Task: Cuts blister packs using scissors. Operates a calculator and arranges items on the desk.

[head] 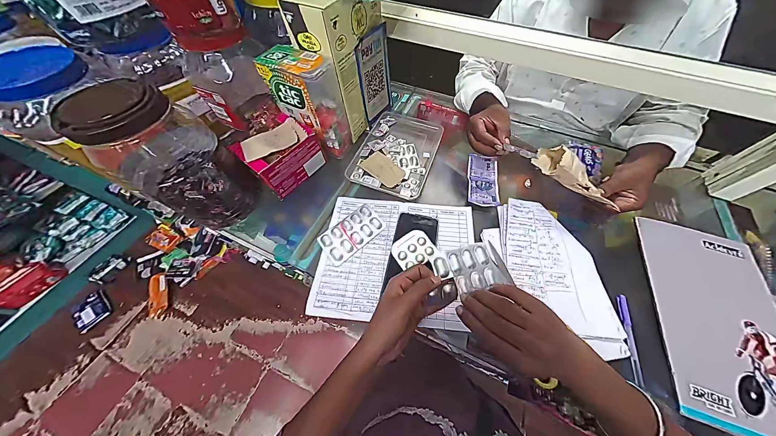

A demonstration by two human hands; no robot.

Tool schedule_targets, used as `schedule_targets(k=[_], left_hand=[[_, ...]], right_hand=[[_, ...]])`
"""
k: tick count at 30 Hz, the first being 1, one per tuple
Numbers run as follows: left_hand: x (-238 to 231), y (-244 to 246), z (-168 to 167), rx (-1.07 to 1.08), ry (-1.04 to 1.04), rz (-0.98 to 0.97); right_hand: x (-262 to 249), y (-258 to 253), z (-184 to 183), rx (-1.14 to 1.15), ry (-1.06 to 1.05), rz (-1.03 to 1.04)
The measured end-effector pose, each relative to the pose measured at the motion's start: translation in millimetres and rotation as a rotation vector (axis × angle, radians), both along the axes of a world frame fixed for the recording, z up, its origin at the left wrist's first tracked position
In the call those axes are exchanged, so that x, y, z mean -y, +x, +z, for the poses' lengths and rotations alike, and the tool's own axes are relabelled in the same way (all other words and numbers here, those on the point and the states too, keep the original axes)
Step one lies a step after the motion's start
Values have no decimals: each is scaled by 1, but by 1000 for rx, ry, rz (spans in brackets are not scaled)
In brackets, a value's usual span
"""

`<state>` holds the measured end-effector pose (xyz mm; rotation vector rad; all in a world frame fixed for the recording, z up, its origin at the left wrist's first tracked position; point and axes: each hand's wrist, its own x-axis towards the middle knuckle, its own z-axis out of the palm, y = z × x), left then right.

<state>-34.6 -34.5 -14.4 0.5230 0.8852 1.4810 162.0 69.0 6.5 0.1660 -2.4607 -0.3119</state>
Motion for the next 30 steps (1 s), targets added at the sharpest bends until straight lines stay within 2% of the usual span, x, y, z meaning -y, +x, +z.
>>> schedule_targets(k=[4, 8, 11, 13, 16, 17, 20, 25, 27, 28, 30], left_hand=[[2, 6, -6, 70, -23, -68], [-1, 9, -1, 140, -65, -44], [-3, 10, 0, 115, -51, -43], [-7, 6, 2, 57, -13, 34], [-11, -13, 3, -60, 26, 215], [-11, -22, 3, -101, 26, 252], [-7, -48, 1, -182, -15, 283], [0, -61, -7, -172, -14, 259], [0, -58, -7, -150, -12, 224], [0, -56, -7, -134, -8, 198], [1, -52, -9, -97, -11, 141]], right_hand=[[0, 0, 0, 156, -59, -56], [-1, -2, 3, 196, 13, -46], [-1, 3, 6, 161, 47, 8], [-4, 11, 8, 64, -24, -28], [-29, 26, 12, -147, -156, -349], [-44, 35, 13, -148, -184, -496], [-86, 60, 11, 94, -323, -915], [-113, 51, 27, 520, -643, -1348], [-106, 49, 34, 523, -684, -1372], [-96, 51, 34, 427, -645, -1325], [-66, 57, 24, 146, -514, -1080]])
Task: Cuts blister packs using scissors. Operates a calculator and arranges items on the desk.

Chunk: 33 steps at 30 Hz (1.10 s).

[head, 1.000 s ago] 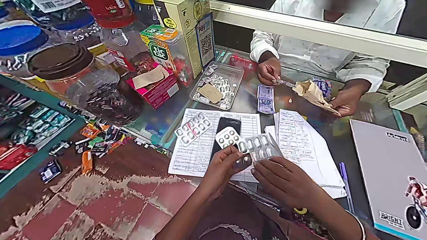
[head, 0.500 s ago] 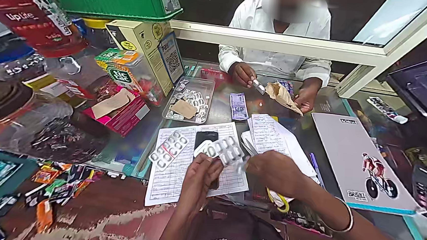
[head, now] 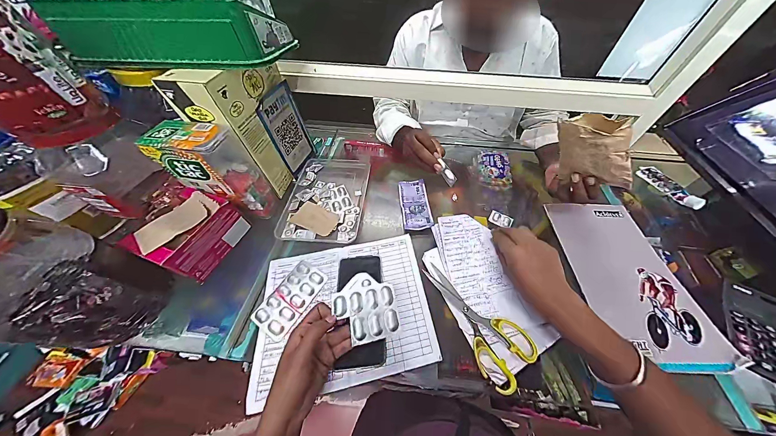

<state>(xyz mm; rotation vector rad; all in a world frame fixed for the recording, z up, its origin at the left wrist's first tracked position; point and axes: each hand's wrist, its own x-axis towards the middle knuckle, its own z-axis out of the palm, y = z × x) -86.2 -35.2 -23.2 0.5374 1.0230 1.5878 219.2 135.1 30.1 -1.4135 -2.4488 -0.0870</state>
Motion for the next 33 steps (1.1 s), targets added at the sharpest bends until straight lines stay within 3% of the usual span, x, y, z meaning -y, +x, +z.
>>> schedule_targets(k=[1, 3, 5, 9, 12, 14, 16, 19, 23, 28, 33], left_hand=[[0, 3, -1, 15, -11, -32], [-1, 13, -3, 23, -30, -126], [-3, 27, -1, -5, -45, -247], [-9, 45, 9, -99, -9, -493], [-14, 43, 12, -387, 135, -465], [-20, 37, 2, -867, 243, -260], [-28, 30, -9, -1324, 234, -99], [-36, 25, -21, -1653, 112, -53], [-38, 29, -29, -1737, 50, -12], [-41, 29, -29, -1710, 25, 44], [-41, 28, -31, -1712, 8, 73]], right_hand=[[16, 0, -8, -105, 114, 158], [47, -8, -21, -264, 110, 477], [71, -19, -31, -246, 108, 699], [80, -24, -46, -254, 301, 856], [84, -12, -49, -423, 323, 744], [87, 0, -56, -499, 300, 595], [88, 15, -66, -548, 286, 466], [92, 35, -76, -553, 292, 343], [93, 48, -83, -532, 348, 234], [89, 51, -92, -449, 250, 82], [83, 49, -97, -462, 170, 88]])
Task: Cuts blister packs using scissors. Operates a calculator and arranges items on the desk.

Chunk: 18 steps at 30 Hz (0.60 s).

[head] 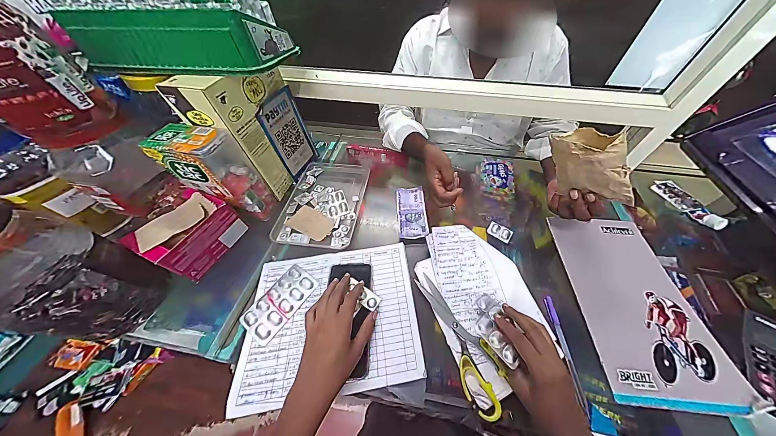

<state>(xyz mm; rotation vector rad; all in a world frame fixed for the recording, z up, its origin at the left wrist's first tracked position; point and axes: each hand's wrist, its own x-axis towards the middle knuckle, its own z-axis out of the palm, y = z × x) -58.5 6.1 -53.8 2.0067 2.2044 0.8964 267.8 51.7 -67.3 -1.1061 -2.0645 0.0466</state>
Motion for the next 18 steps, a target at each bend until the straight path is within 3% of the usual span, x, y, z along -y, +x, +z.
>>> schedule_targets(k=[7, 13, 16, 18], left_hand=[[1, -4, 1, 60, 84, 17], [6, -5, 7, 128, 123, 18], [9, -1, 14, 352, 194, -34], [14, 2, 24, 756, 157, -93]], right_hand=[[-2, -1, 7, 42, -77, 112], [-42, 4, 73, 34, -499, 79], [-56, 3, 89, 46, -536, 111], [-50, 3, 87, -48, -511, 149]])
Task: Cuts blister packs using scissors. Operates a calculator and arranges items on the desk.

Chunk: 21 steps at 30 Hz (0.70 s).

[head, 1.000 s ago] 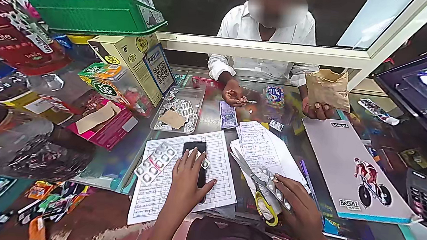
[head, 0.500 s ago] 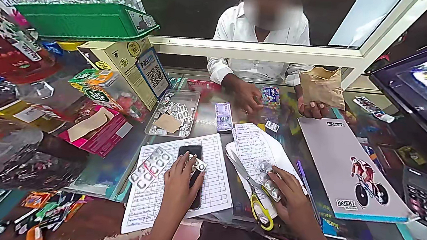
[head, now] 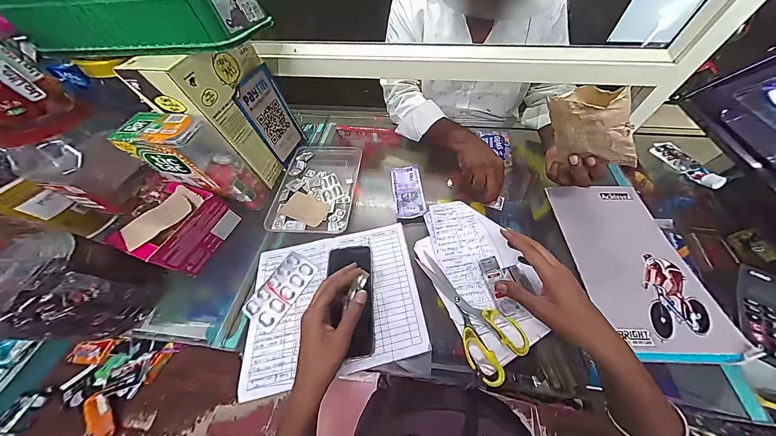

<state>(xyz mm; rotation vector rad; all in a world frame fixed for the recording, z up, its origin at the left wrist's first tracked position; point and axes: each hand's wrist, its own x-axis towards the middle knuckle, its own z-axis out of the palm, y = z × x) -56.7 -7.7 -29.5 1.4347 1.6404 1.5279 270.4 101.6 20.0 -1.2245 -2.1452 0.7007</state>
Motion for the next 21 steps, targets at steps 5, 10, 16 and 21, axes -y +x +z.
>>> schedule_targets(k=[5, 10, 16, 21], left_hand=[[0, 30, 21, 1119, -256, -161], [-9, 63, 18, 1262, -462, -515], [-19, 82, 20, 1167, -509, -681], [-18, 81, 12, -117, -92, -264]], right_hand=[[34, 4, -21, -103, 209, -33], [62, -16, -36, -55, 327, 156], [67, -12, -39, -1, 315, 15], [55, 1, -33, 225, 222, -395]])
